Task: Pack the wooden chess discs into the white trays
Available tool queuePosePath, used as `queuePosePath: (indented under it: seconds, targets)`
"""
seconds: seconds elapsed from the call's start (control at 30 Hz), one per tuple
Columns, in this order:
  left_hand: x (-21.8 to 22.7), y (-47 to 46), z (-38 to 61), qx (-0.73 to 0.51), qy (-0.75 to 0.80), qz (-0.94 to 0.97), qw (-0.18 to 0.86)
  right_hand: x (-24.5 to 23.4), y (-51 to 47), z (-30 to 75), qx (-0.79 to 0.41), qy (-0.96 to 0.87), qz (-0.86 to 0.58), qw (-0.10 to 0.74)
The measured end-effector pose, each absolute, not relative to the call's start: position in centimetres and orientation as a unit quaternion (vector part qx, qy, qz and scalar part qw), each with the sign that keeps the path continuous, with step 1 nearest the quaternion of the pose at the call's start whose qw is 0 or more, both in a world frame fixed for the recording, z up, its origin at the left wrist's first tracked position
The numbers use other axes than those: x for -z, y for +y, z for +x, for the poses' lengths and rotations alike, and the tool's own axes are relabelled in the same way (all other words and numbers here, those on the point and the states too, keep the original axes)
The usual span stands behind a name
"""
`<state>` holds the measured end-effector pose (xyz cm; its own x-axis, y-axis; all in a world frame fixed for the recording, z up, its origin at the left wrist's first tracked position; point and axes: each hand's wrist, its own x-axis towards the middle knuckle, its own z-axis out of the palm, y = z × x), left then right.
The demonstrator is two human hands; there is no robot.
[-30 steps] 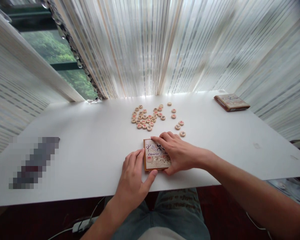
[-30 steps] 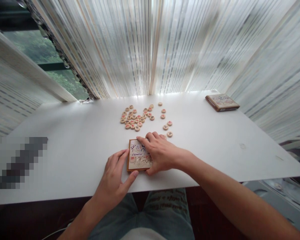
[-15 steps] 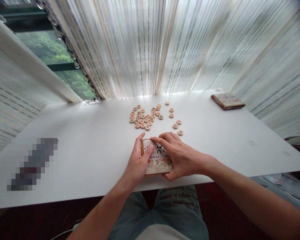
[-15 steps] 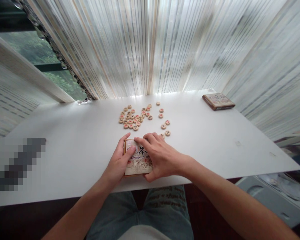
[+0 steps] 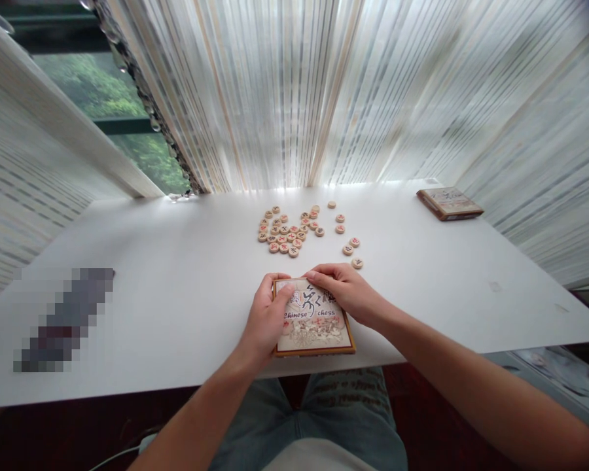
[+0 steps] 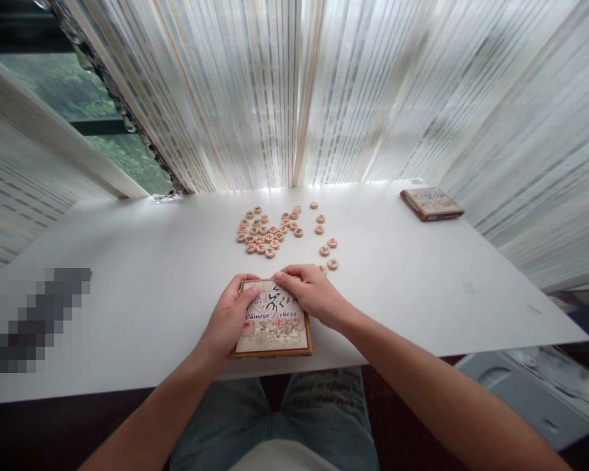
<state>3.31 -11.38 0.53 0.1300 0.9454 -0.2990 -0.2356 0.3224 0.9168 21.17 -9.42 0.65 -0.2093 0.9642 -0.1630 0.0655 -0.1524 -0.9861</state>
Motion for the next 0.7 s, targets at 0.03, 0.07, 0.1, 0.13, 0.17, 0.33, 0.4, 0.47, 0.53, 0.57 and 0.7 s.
queuePosePath:
  seconds: [0.03, 0.07, 0.1, 0.13, 0.17, 0.33, 0.4, 0.47, 0.53, 0.57, 0.7]
  targets:
    - [-0.5, -11.2, 3.2, -0.446, 0.484, 0.371, 0.655, -0.6, -9.3, 21.0, -0.585, -0.510, -0.492, 0.393]
    - [-0.5, -11.0, 3.1, -0.443, 0.484, 0.375, 0.655, -0.6, -9.3, 20.8, -0.593, -0.499, -0.491, 0.397]
    - [-0.6, -10.9, 3.0, -0.440, 0.484, 0.379, 0.655, -0.6, -9.2, 20.7, -0.600, -0.487, -0.491, 0.401]
    - [-0.6, -10.7, 2.9, -0.438, 0.484, 0.383, 0.654, -0.7, -9.3, 20.6, -0.608, -0.473, -0.491, 0.407]
    - [-0.7, -10.6, 2.7, -0.439, 0.484, 0.387, 0.651, -0.8, -9.4, 20.4, -0.615, -0.458, -0.491, 0.413]
    - [-0.6, -10.1, 2.6, -0.460, 0.500, 0.404, 0.612, -1.1, -10.6, 19.2, -0.635, -0.372, -0.499, 0.457]
    - [-0.6, -10.0, 2.8, -0.464, 0.510, 0.412, 0.596, -1.1, -11.0, 18.9, -0.631, -0.352, -0.507, 0.471]
    - [-0.7, -10.0, 3.0, -0.460, 0.514, 0.417, 0.592, -1.0, -11.0, 18.9, -0.618, -0.343, -0.514, 0.486]
    - [-0.9, -10.1, 3.2, -0.449, 0.513, 0.418, 0.600, -1.0, -10.7, 19.0, -0.605, -0.341, -0.519, 0.498]
    - [-0.9, -10.2, 3.3, -0.445, 0.510, 0.421, 0.603, -1.0, -10.5, 19.1, -0.601, -0.342, -0.520, 0.502]
    - [-0.4, -10.2, 3.5, -0.454, 0.503, 0.447, 0.584, -1.4, -10.1, 19.2, -0.610, -0.326, -0.522, 0.499]
